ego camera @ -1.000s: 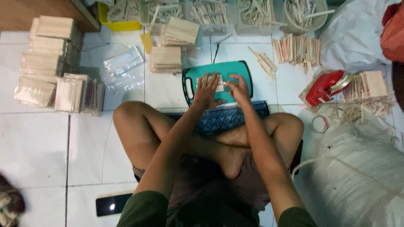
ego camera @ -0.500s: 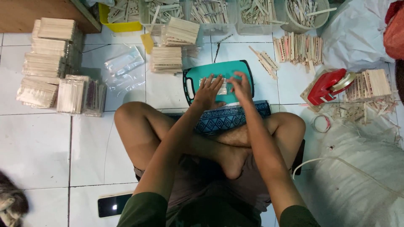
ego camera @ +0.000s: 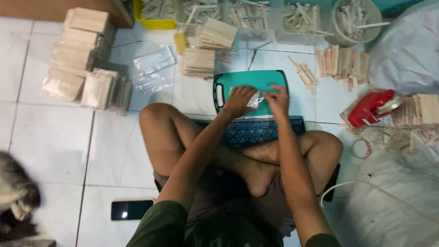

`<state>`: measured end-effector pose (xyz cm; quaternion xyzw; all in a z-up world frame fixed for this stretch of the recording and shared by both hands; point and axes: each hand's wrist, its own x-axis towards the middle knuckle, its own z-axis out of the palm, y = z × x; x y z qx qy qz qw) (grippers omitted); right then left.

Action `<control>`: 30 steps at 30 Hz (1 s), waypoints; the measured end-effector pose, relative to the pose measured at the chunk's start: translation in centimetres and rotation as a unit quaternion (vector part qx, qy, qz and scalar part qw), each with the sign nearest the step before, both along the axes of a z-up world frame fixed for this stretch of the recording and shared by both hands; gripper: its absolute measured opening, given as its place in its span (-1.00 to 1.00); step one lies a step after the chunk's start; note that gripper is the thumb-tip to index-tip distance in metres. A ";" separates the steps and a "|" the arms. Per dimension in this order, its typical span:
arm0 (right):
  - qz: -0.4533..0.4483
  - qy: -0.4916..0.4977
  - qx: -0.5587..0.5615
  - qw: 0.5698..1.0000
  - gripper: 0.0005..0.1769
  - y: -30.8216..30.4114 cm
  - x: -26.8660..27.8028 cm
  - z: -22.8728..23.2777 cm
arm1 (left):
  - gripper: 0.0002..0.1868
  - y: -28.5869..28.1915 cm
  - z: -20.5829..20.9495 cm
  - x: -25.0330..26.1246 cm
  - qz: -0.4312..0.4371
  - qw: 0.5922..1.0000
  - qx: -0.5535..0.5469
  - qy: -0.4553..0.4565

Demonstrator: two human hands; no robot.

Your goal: The person is sitting on the floor, picking up small bundles of wooden sticks, tapping them against a green board to align the ends, and then placing them into organized stacks.

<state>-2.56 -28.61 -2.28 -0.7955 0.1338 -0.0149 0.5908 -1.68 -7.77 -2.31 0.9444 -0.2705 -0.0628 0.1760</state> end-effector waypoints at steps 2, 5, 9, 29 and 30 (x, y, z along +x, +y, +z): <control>0.000 0.001 0.020 1.000 -0.59 0.5 -0.4 1.8 | -0.08 0.6 1.2 -0.7 0.001 1.000 -0.014 -0.013; -0.042 0.004 0.062 0.997 -0.71 0.7 -0.8 3.6 | -0.03 1.2 1.4 -0.5 0.011 0.999 -0.049 -0.011; -0.094 0.013 0.105 0.990 -0.83 -0.8 -0.8 3.2 | -0.08 2.6 0.4 0.4 0.067 0.975 -0.211 0.011; -0.071 0.032 0.067 0.995 -0.77 -0.3 -0.9 4.0 | -0.46 15.1 4.9 4.9 0.089 0.950 -0.292 -0.058; -0.081 0.035 0.055 0.995 -0.77 -0.3 -0.5 3.7 | -0.50 16.1 5.7 6.3 0.105 0.966 -0.189 -0.142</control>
